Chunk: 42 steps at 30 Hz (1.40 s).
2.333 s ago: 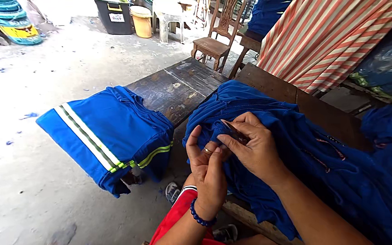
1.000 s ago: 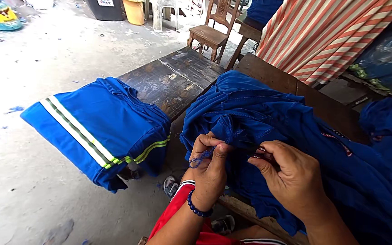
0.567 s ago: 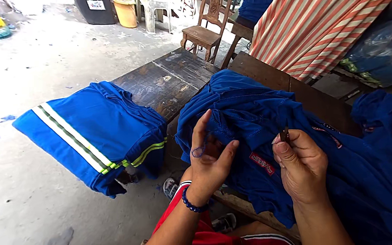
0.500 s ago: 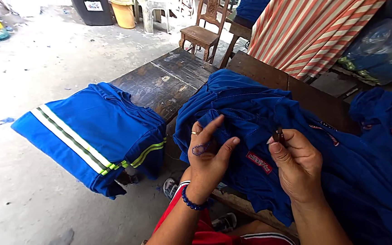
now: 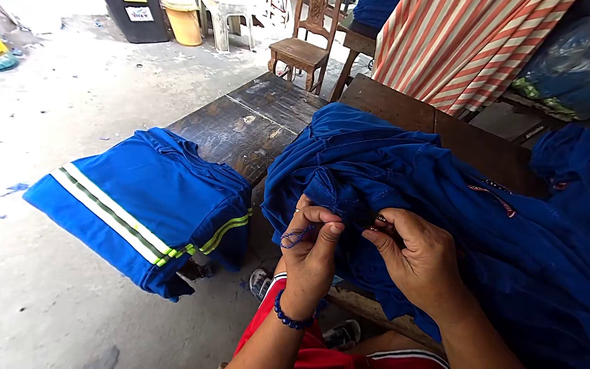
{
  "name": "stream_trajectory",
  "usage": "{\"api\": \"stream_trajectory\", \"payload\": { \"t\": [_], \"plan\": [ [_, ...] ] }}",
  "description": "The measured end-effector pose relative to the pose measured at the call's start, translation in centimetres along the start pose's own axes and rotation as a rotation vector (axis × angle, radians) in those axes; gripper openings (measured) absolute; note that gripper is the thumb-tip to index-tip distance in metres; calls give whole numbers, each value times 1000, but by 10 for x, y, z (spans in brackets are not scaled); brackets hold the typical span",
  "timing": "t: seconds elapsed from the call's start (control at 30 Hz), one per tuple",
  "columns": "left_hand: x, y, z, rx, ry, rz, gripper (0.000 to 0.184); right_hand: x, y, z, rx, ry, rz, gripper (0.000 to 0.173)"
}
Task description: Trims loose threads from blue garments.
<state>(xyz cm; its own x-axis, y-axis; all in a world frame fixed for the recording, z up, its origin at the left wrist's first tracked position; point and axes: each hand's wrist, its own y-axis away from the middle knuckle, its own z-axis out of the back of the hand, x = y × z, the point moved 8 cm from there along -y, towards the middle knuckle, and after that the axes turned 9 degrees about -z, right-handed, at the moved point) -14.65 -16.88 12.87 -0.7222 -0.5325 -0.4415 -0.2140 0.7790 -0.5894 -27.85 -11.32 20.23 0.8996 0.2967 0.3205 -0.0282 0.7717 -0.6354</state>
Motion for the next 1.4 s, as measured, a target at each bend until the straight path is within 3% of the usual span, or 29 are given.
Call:
{"api": "stream_trajectory", "payload": {
  "t": [0.17,0.53,0.63,0.7,0.8,0.97,1.4],
  "plan": [
    [-2,2,-2,27,55,-25,5,9,-7,-5,-41,58,21,33],
    [-9,4,-3,136,-103,-110,7,30,-14,-9,-96,280,87,32],
    [-10,4,0,49,13,-81,9,14,-13,-6,-46,81,-29,30],
    [-12,2,0,8,66,-78,28,-1,-10,-3,-8,-98,-107,29],
    [-11,0,5,-90,-119,-92,45,-6,-6,0,20,-263,-113,27],
    [-9,0,15,-159,-286,-136,16,-1,-2,-2,56,-171,-67,31],
    [-11,4,8,-39,-209,-198,3,28,-12,-12,-27,163,83,33]
  ]
}}
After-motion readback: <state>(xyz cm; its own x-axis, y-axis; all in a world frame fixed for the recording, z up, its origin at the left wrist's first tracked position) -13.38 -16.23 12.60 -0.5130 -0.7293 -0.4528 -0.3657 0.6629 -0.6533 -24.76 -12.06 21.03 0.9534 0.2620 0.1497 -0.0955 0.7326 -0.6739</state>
